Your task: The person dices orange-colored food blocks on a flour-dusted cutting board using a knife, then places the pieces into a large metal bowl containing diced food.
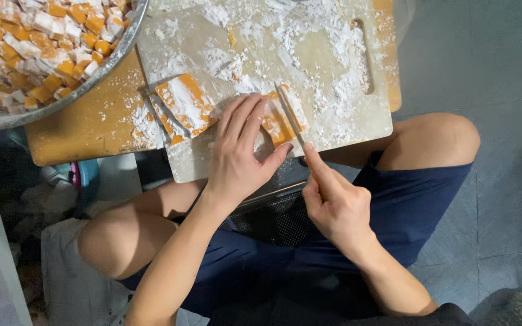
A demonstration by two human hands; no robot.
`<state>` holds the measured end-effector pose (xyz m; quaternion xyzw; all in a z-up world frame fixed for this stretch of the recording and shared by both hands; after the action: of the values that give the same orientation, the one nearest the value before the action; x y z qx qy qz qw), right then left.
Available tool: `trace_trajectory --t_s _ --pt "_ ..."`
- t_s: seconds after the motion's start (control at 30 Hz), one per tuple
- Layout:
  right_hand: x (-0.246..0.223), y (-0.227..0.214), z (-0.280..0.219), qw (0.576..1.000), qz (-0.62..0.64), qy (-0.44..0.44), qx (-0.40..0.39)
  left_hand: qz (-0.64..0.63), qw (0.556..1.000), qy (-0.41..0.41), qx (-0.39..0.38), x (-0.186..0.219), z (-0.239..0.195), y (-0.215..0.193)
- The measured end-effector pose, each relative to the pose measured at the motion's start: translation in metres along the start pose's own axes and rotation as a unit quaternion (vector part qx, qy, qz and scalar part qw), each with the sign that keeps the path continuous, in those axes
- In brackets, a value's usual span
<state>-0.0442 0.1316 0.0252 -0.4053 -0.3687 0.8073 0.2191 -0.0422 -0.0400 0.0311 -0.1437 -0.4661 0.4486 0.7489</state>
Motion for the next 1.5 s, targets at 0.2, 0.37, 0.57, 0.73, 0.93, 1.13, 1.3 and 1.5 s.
trace_trajectory --t_s 0.2,0.37,0.57,0.73,0.93,1.13,1.3,1.5 --pt "-0.006 0.004 0.002 1.000 0.001 -0.024 -0.015 0.027 1.000 0.004 -0.012 0.000 0.001 0.002" --pt "-0.014 0.000 0.006 0.999 -0.024 -0.040 -0.019 0.016 1.000 0.002 -0.009 -0.001 0.001 0.002" --pt "-0.010 0.005 0.002 0.997 -0.057 -0.030 -0.053 0.025 0.999 -0.005 -0.027 -0.002 0.003 0.003" --pt "-0.011 0.008 0.003 0.989 -0.124 -0.030 -0.079 0.019 0.999 0.001 -0.029 -0.002 0.006 0.002" --pt "0.001 0.026 -0.009 0.996 -0.070 -0.036 -0.052 0.017 1.000 0.006 -0.025 -0.003 0.004 0.002" --pt "0.016 0.025 -0.012 0.999 0.005 0.033 -0.033 0.034 0.999 0.008 -0.011 -0.003 -0.005 0.003" --pt "-0.004 0.010 -0.002 1.000 -0.024 -0.016 0.011 0.032 0.999 0.007 -0.006 -0.008 -0.014 0.001" --pt "-0.023 0.001 0.007 0.999 -0.011 -0.030 0.018 -0.026 0.998 -0.006 0.052 -0.010 -0.013 -0.004"
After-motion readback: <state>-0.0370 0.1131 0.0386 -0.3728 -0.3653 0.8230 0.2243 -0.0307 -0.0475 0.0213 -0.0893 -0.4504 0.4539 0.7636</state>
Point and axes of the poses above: each hand's wrist, its own z-axis towards the middle knuckle, its own y-axis out of the palm, x = y × z, the point moved 8 cm from there along z, towards the middle knuckle, and after that the axes turned 8 degrees about x, right-handed, at the moved point
